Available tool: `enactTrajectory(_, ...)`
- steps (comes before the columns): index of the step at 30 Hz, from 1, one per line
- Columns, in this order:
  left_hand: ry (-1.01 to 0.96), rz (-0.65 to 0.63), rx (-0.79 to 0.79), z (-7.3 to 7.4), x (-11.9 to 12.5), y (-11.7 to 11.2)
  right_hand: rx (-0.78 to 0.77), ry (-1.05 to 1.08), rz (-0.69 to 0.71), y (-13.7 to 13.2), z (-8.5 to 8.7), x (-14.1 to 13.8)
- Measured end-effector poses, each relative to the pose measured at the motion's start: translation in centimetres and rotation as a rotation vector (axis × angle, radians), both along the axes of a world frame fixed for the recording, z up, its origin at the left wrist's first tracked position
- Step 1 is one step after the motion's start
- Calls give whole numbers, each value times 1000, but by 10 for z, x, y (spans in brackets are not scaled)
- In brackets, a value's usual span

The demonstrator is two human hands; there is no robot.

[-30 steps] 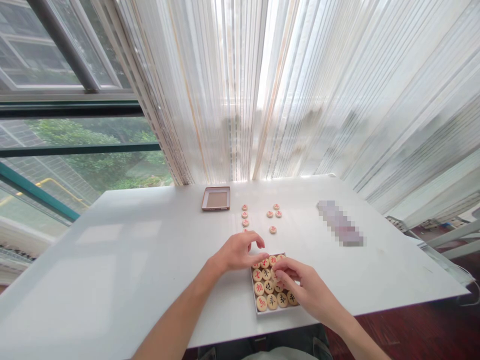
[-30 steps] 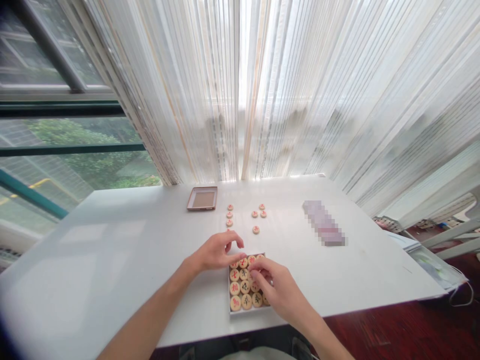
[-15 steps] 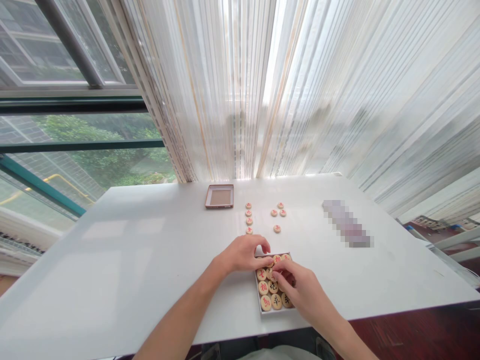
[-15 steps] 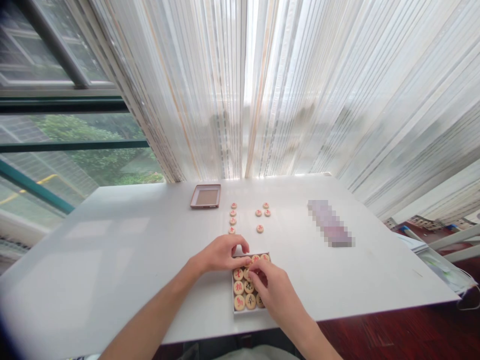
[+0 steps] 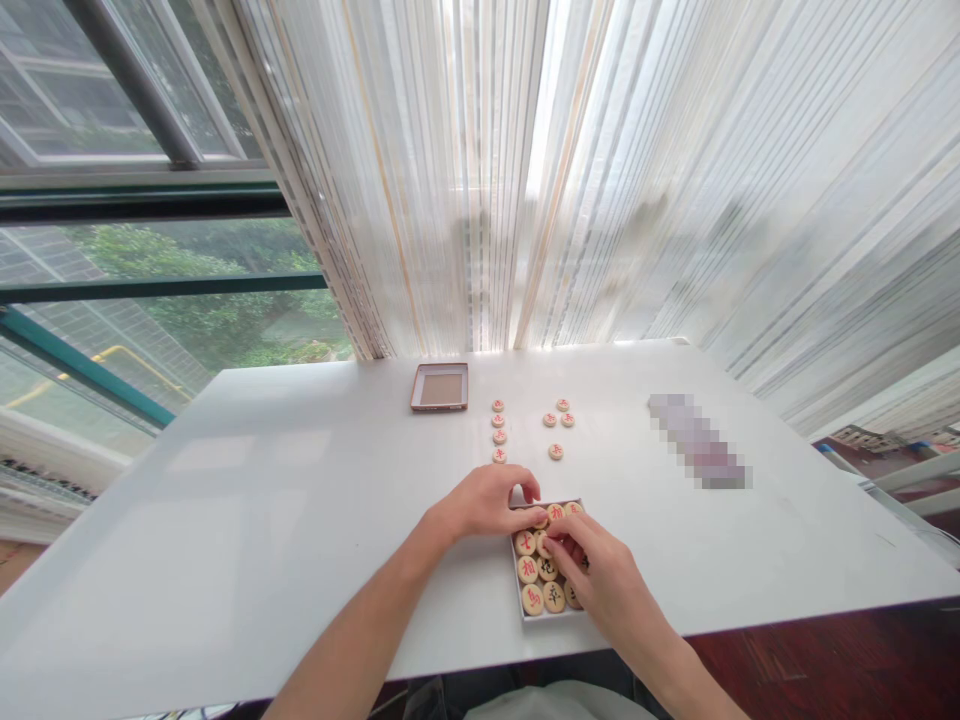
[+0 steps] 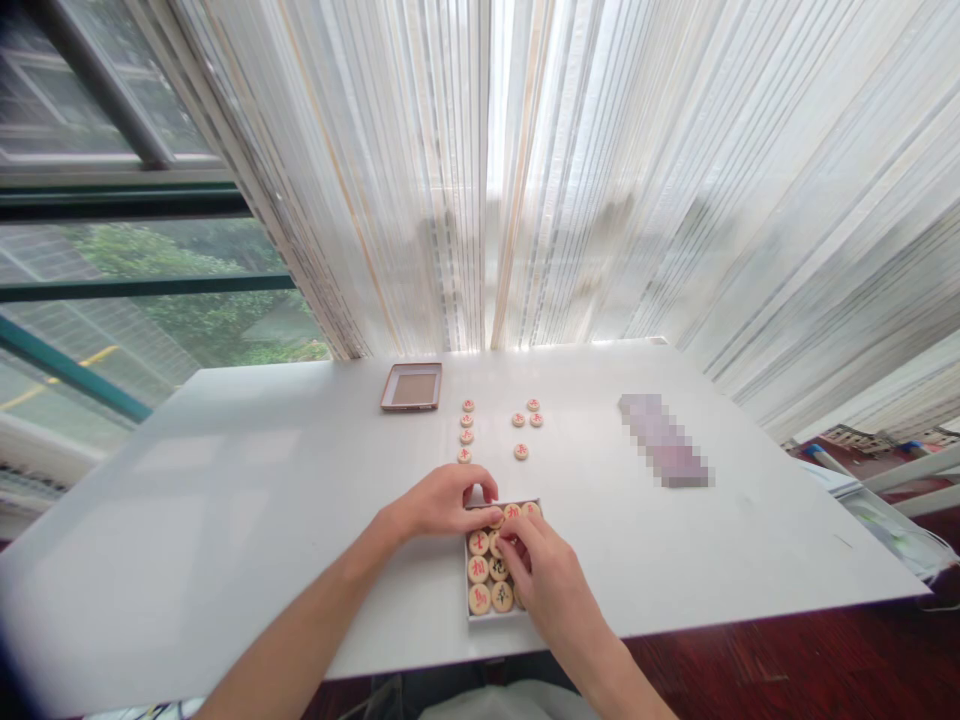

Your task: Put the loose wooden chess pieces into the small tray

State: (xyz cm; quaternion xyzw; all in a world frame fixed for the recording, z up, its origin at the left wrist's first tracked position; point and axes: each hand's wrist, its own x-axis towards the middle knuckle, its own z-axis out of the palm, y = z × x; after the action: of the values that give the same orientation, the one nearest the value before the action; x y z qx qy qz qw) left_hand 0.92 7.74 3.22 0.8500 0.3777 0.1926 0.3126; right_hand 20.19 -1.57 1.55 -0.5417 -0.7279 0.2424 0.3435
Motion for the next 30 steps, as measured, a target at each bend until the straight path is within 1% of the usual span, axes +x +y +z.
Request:
enactTrajectory(5, 1, -1, -5, 1, -2, 0, 25, 51, 14, -10, -7, 6)
enactTrajectory(9, 6, -20, -30, 5, -7, 2, 0, 45, 47, -19, -8, 12)
enactTrajectory(12, 20, -35, -66, 8, -12, 3, 13, 49, 55, -22, -8, 15)
enactTrajectory(24, 93, -81, -196, 13, -18, 5, 86, 25, 76, -15, -12, 9)
enactTrajectory(30, 101, -85, -209, 14, -19, 6, 106, 5, 59, -13, -16, 4)
